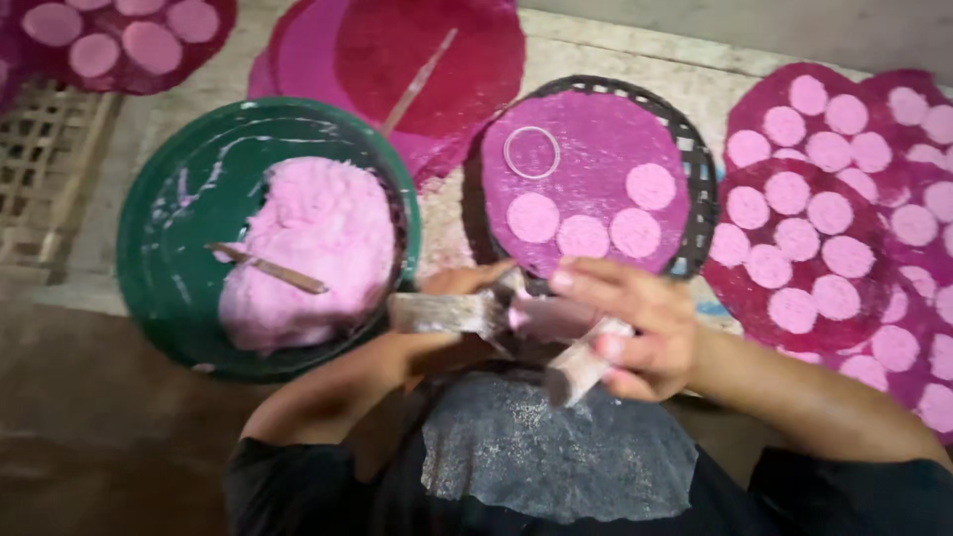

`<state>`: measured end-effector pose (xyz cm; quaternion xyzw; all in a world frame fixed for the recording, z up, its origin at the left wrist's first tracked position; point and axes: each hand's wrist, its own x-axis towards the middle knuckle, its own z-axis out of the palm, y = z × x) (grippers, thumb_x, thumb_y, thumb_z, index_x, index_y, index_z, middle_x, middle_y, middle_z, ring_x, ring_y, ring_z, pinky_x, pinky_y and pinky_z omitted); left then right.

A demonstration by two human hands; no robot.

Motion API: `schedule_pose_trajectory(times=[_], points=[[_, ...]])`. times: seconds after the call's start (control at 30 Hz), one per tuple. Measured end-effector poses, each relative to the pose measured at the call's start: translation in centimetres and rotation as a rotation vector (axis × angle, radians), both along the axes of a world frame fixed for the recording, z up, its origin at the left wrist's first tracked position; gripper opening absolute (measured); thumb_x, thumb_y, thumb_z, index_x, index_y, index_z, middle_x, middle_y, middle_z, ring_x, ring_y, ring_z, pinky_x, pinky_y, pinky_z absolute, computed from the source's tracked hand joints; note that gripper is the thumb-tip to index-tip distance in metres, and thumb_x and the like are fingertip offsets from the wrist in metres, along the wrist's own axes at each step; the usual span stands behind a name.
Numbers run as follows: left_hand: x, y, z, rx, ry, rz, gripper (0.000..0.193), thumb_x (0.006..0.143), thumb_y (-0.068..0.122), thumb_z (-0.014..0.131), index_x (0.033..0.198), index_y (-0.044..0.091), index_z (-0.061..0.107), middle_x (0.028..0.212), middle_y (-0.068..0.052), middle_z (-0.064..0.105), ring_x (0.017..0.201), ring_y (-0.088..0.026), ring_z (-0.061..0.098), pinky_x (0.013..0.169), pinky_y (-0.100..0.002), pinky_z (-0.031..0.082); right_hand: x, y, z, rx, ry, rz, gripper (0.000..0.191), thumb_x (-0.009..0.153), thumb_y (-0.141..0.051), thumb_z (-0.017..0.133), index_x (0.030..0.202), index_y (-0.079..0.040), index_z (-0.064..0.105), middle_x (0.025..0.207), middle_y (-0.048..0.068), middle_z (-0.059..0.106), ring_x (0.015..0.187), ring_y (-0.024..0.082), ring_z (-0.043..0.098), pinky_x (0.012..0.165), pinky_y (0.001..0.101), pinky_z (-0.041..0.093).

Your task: The person scoops pink dough from a green bucket and uses a manual press to form circular discs, placing them onto a woven tray. The process is repeated continuously, filling the tray with uniformly shaped pink discs.

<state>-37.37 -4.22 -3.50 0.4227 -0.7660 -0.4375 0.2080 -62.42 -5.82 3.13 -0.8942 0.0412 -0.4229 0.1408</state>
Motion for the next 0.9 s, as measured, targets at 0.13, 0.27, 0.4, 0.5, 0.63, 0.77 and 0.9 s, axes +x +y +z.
schedule_pose_trajectory(times=[0.13,0.27,0.4,0.5,0.63,0.77,0.9], points=[[-5.4,1.0,-2.4,0.073,0.271,-0.098,0.041,0.088,0.031,0.074,0.124,0.013,0.068,0.113,-0.006,0.075,0.102,-0.018,0.073,0.089,-0.031,0.058,-3.5,1.9,-2.9,0.136,0.060,-0.136,0.069,0.099,-0.017,0.059,0.162,-0.017,0.030,0.148,0.029,0.052,0.137,0.047,0.058,0.112,0.0511,0.054],[-8.4,-1.7,-2.9,0.160,0.189,-0.131,0.048,0.083,0.028,0.079,0.126,0.011,0.065,0.115,-0.008,0.073,0.106,-0.020,0.071,0.092,-0.033,0.056,-8.3,2.2,-5.9,0.304,0.081,-0.336,0.077,0.099,-0.021,0.063,0.164,-0.014,0.023,0.160,0.034,0.033,0.154,0.047,0.032,0.126,0.0561,0.028],[-9.2,-5.6,-2.7,0.196,0.164,-0.195,0.057,0.077,0.024,0.085,0.127,0.009,0.062,0.118,-0.009,0.072,0.109,-0.023,0.069,0.095,-0.036,0.055,-15.3,-1.1,-8.1,1.345,0.318,0.081,0.089,0.089,-0.033,0.076,0.159,-0.007,0.026,0.151,0.027,0.047,0.143,0.041,0.046,0.121,0.0521,0.037],[-8.1,-9.4,-3.7,0.254,0.198,-0.213,0.064,0.073,0.021,0.089,0.129,0.007,0.060,0.120,-0.010,0.070,0.112,-0.025,0.067,0.097,-0.037,0.054,-16.8,-0.1,-11.4,1.473,0.240,0.112,0.091,0.085,-0.042,0.082,0.152,0.003,0.040,0.146,0.024,0.055,0.139,0.037,0.052,0.121,0.0489,0.038],[-5.5,-16.0,-7.9,-0.125,0.650,0.316,0.070,0.081,0.003,0.074,0.148,0.005,0.054,0.146,-0.011,0.058,0.139,-0.026,0.054,0.111,-0.040,0.048,-16.3,2.9,-14.2,1.466,-0.010,-0.196,0.108,0.073,-0.052,0.086,0.152,-0.001,0.033,0.140,0.017,0.057,0.133,0.031,0.055,0.113,0.0445,0.041],[-4.3,-19.0,-13.1,0.265,0.575,0.771,0.052,0.092,0.014,0.072,0.140,0.001,0.058,0.133,-0.015,0.063,0.122,-0.028,0.057,0.104,-0.040,0.044,-15.2,3.9,-13.8,1.380,-0.096,-0.384,0.103,0.073,-0.052,0.086,0.149,0.001,0.040,0.135,0.018,0.061,0.130,0.031,0.058,0.113,0.0450,0.043],[-4.8,-18.6,-15.5,0.627,0.901,0.772,0.046,0.094,0.015,0.063,0.139,0.003,0.059,0.129,-0.011,0.070,0.117,-0.025,0.064,0.103,-0.041,0.048,-14.4,3.6,-13.0,1.396,-0.204,-0.461,0.103,0.072,-0.045,0.086,0.150,-0.001,0.036,0.133,0.016,0.059,0.126,0.029,0.058,0.108,0.0438,0.045]])
